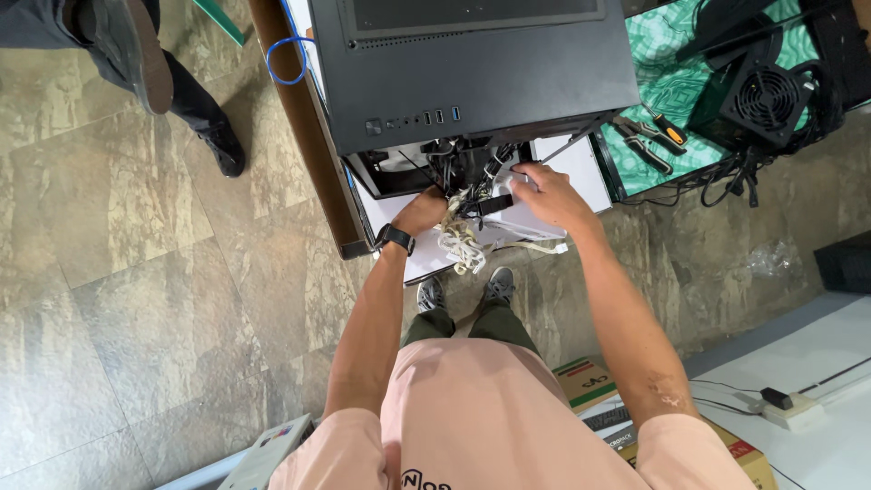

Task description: The person unscrews the side panel of a desktop computer case with a screwdriver, removes the panel, and works inside the case handling internal components and cables. They use pliers and a screwdriver while positioning parts and connecting cables inside the open case.

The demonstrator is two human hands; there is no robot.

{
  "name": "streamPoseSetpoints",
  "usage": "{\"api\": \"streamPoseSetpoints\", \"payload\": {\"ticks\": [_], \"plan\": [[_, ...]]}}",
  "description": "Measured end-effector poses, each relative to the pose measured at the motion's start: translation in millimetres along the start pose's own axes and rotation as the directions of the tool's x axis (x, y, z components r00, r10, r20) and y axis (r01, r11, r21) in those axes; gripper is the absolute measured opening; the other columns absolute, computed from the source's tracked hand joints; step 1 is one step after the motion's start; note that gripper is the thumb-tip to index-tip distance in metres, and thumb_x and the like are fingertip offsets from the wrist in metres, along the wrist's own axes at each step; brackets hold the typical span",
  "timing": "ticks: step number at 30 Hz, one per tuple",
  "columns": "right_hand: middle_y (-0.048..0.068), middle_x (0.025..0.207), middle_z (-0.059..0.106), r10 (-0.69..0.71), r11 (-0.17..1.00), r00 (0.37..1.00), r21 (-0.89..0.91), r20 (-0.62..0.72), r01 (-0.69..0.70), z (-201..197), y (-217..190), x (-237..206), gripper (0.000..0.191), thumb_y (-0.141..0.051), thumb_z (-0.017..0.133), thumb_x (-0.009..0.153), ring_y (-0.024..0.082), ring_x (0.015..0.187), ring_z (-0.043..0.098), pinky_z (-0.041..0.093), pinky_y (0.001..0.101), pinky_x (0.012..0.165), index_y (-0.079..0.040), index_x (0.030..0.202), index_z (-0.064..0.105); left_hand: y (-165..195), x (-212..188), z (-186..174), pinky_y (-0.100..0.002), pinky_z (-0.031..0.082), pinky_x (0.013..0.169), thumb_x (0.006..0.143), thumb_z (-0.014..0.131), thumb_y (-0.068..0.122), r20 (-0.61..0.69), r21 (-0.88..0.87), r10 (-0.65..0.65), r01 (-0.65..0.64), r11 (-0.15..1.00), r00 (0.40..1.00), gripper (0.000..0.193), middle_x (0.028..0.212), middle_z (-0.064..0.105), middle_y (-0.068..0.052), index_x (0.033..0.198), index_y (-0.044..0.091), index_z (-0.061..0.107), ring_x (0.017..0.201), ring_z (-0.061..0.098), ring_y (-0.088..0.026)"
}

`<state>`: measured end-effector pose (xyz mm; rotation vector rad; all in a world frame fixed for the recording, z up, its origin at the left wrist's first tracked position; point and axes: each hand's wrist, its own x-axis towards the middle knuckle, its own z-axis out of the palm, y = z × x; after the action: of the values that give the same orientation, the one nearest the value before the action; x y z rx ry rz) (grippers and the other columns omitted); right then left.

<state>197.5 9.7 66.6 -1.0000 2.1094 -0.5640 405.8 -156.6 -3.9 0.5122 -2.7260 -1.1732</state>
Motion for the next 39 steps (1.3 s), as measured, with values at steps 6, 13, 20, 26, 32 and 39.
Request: {"api": "streamPoseSetpoints", "payload": {"ticks": [6, 13, 20, 26, 32, 39], "plan": [[0.016, 0.119, 0.068, -0.292, 0.949, 0.942, -0.17, -0.167, 0.265, 22, 8, 9, 0.042, -0.03, 0.059, 0.095, 0.027, 0.11, 0.058, 0.026, 0.0428, 0.11, -0.014, 0.134, 0.067, 2, 12, -9, -0.046, 0.052, 0.087, 0.083, 0.054, 0.015, 0.22, -0.205, -0.301, 0.345, 0.916, 0.928, 0.032, 0.108, 0.069, -0.031, 0.1, -0.006, 0.069, 0.104, 0.067, -0.045], [0.017, 0.12, 0.061, -0.568, 0.823, 0.753, -0.252, -0.334, 0.509, 20, 19, -5, 0.053, -0.021, 0.078, 0.078, 0.039, 0.122, 0.05, 0.029, 0.0515, 0.109, -0.007, 0.127, 0.063, 4, -1, 11, -0.042, 0.053, 0.086, 0.081, 0.05, 0.009, -0.052, -0.484, -0.501, 0.417, 0.769, 0.864, 0.033, 0.1, 0.072, -0.03, 0.103, -0.006, 0.07, 0.097, 0.068, -0.046], [0.021, 0.124, 0.049, -0.252, 0.968, 0.672, -0.18, -0.696, 0.177, 27, 31, -50, 0.063, -0.029, 0.088, 0.086, 0.035, 0.121, 0.049, 0.043, 0.0464, 0.104, -0.005, 0.129, 0.048, -5, -53, -21, -0.038, 0.059, 0.078, 0.089, 0.056, 0.015, -0.2, -0.646, -0.589, 0.347, 0.68, 0.783, 0.022, 0.098, 0.079, -0.016, 0.099, 0.0, 0.07, 0.091, 0.08, -0.031], [0.036, 0.137, 0.05, 0.102, 0.994, 0.933, -0.003, -0.346, -0.109, 9, 19, -66, 0.129, -0.042, 0.095, 0.066, 0.045, 0.128, 0.052, 0.045, 0.0458, 0.105, 0.005, 0.157, 0.016, -11, -73, -35, -0.046, 0.058, 0.083, 0.093, 0.068, 0.027, -0.463, -0.169, -0.656, 0.667, 0.726, 0.596, 0.029, 0.093, 0.072, -0.029, 0.089, -0.001, 0.073, 0.097, 0.071, -0.043], [0.028, 0.148, 0.052, 0.023, 0.999, 0.981, -0.029, -0.194, -0.029, -8, 34, -56, 0.124, -0.025, 0.094, 0.064, 0.038, 0.136, 0.053, 0.042, 0.0393, 0.112, -0.005, 0.163, 0.022, 9, -73, -57, -0.049, 0.055, 0.087, 0.077, 0.086, 0.044, -0.466, -0.179, -0.702, 0.72, 0.671, 0.538, 0.057, 0.102, 0.071, -0.027, 0.096, -0.006, 0.065, 0.098, 0.069, -0.042], [0.018, 0.145, 0.055, 0.006, 0.951, 0.957, 0.297, -0.29, 0.084, -18, 64, -31, 0.113, -0.003, 0.092, 0.063, 0.023, 0.123, 0.06, 0.052, 0.033, 0.098, -0.005, 0.156, 0.029, 0, -62, -55, -0.048, 0.056, 0.076, 0.088, 0.072, 0.012, -0.726, -0.248, -0.302, 0.175, 0.953, 0.618, 0.052, 0.104, 0.071, -0.024, 0.133, -0.003, 0.051, 0.091, 0.069, -0.044]]}}
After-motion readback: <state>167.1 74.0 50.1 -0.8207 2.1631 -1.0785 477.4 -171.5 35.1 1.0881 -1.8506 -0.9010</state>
